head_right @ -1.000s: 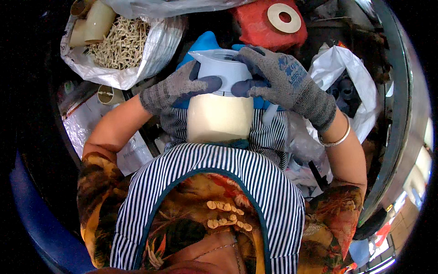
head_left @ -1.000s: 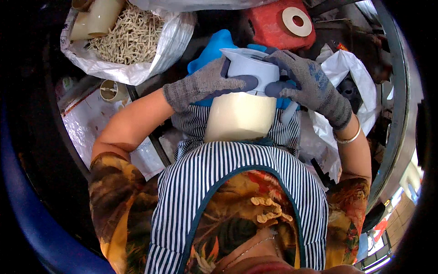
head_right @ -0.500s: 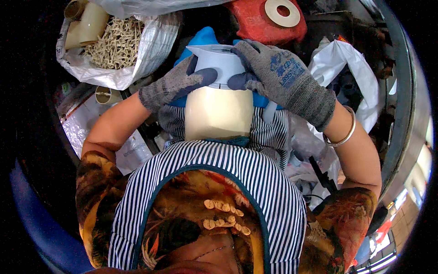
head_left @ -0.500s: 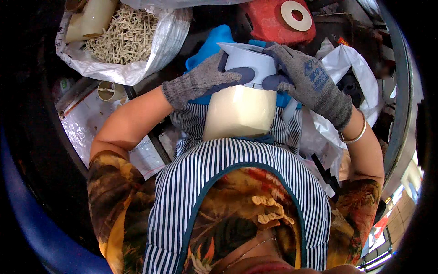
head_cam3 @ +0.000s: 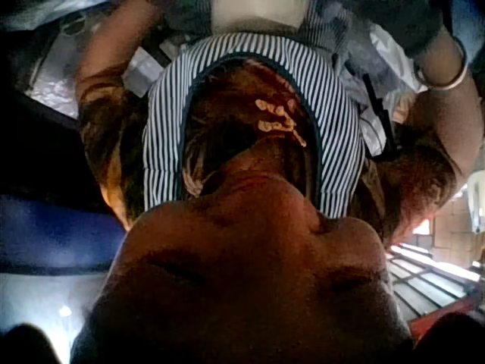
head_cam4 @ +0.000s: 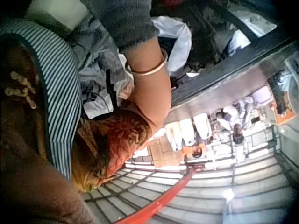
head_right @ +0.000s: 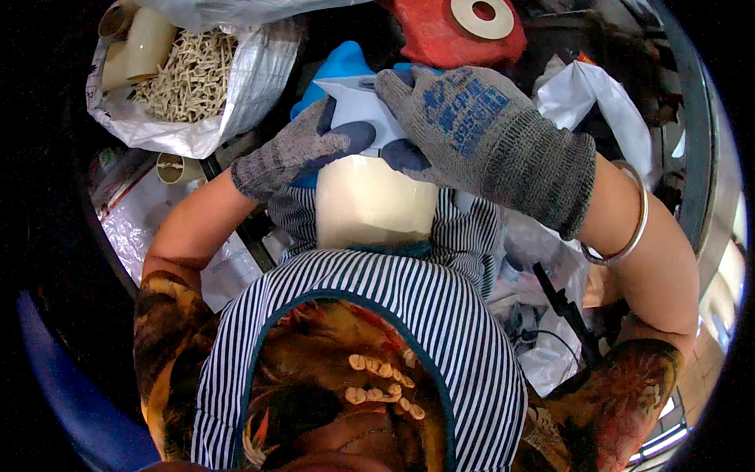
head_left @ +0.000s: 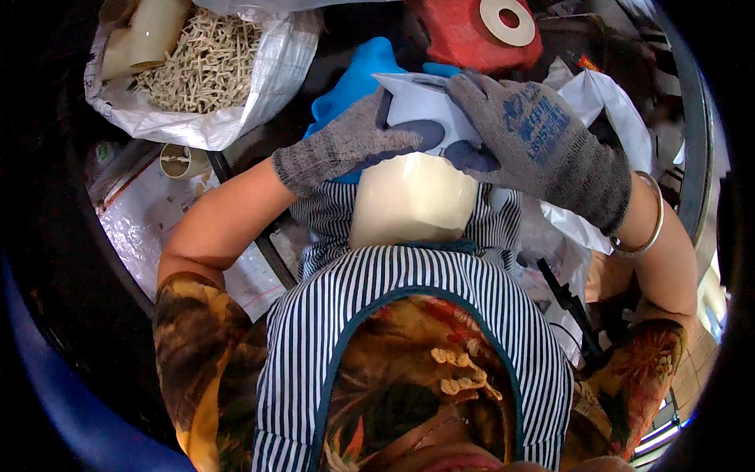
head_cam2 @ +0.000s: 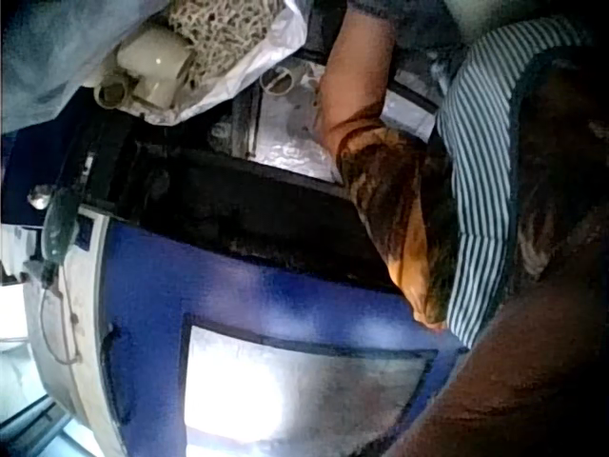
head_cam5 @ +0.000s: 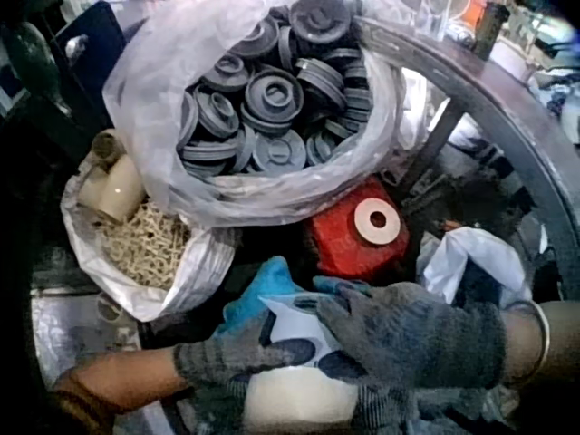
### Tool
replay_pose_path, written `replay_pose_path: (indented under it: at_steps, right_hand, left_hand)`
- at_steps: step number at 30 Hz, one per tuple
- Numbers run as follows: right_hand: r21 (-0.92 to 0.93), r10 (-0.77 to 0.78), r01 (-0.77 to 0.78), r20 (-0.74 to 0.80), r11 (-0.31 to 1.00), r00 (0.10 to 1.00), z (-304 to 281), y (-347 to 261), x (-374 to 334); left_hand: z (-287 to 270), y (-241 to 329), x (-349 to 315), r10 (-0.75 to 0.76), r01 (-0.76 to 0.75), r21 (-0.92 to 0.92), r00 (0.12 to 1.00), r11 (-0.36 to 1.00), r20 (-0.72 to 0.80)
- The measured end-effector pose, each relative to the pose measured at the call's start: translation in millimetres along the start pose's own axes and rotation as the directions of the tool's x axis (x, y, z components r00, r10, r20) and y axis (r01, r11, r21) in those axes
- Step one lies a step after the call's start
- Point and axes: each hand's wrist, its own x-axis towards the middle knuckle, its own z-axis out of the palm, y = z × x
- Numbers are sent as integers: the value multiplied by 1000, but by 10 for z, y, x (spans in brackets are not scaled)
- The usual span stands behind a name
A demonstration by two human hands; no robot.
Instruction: The person repeatedly picks up a beige plastic container and a grey lid, aligns them, and presses the lid onto the container to secure it. The person then places the assembled container into a white bag filled with packing material. This process is repeated multiple times with different containers.
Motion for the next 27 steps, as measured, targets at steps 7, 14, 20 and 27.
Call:
replay_pose_path:
  at_steps: [7, 14, 20, 27]
  right_hand:
    - [127, -101, 97, 27, 987, 995, -93, 95, 3]
    - [-40, 99, -91, 275, 995, 956, -280, -131, 141]
    - [687, -52, 73, -52, 723, 997, 205, 433, 4]
    - [970, 410, -25, -79, 241, 909, 319, 315, -370]
  left_hand:
    - [-35, -17, 28, 63, -74, 175, 996, 982, 65]
    - [3, -58, 53, 150, -152, 187, 988, 971, 22]
    - [140, -84, -23, 10, -23, -108, 992, 994, -123]
    - [5, -191, -315, 388, -385, -58, 918, 921, 83]
